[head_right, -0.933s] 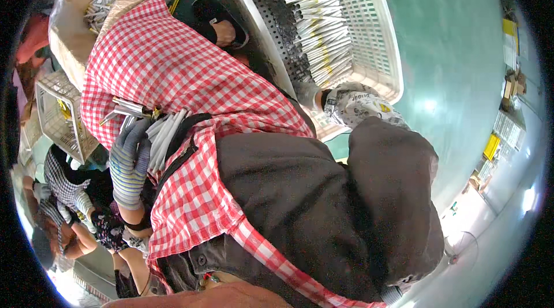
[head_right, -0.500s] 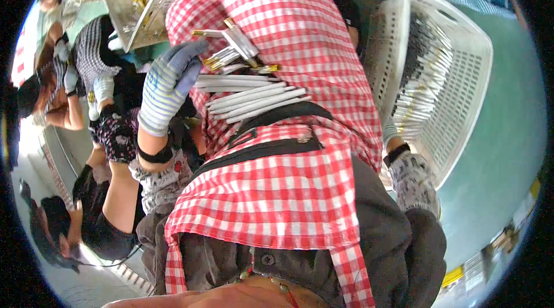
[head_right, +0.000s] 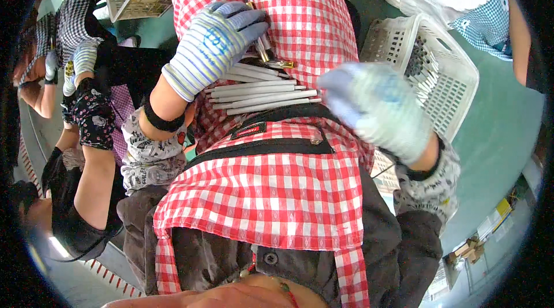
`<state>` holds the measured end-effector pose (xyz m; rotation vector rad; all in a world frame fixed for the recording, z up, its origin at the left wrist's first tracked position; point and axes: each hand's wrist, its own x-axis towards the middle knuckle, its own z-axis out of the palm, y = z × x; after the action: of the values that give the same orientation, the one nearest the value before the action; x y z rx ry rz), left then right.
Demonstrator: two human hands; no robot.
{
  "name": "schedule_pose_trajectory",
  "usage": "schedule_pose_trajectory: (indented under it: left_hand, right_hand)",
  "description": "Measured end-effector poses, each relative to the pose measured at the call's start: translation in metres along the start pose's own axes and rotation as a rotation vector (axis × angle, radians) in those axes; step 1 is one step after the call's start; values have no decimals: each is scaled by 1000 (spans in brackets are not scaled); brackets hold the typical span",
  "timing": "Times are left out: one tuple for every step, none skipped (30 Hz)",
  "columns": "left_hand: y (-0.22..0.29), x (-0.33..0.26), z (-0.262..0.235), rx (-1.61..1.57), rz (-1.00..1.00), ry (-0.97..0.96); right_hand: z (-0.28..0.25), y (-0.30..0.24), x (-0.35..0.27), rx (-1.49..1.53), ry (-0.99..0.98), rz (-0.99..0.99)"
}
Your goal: Manually assembling small plastic tubes with metal caps in a factory workshop environment.
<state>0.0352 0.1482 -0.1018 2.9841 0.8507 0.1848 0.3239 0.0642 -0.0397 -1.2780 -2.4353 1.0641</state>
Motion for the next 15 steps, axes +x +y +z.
schedule_pose_trajectory:
  left_hand:
    - [1,4,-3,-17,5,10]
    - [5,10,-9,36,36,-18]
    - [9,10,-13,95,44,-49]
    - [10,10,-12,133,60,-26]
    - [12,11,-14,134,58,-22]
    - [14,11,-15,120,61,-11]
    - [15,11,-16,105,64,0]
    - [17,8,-14,119,61,10]
    - [17,5,-11,121,56,11]
    - [18,3,-9,111,65,18]
    - [18,1,-8,102,73,24]
    - [18,-1,-10,72,56,18]
    - [18,-4,-12,74,52,19]
    - [17,-7,-14,11,30,92]
    - [16,-10,-16,-52,8,164]
  right_hand:
    - [12,-4,12,-114,-63,-119]
    - [32,-8,25,131,-56,-144]
    - [37,-16,42,-227,-43,-248]
    - [45,-21,52,-260,-107,-237]
    - [55,-23,57,-292,-166,-221]
    - [62,-24,59,-296,-166,-221]
    - [68,-25,60,-298,-156,-206]
    - [71,-25,62,-298,-148,-199]
    - [70,-23,61,-300,-150,-204]
    - [66,-19,59,-242,-182,-197]
    - [62,-16,58,-184,-214,-192]
    - [54,-15,58,-157,-298,-174]
    - [55,-14,56,-158,-300,-177]
    - [57,-15,54,-177,-286,-165]
    - [58,-16,52,-195,-272,-152]
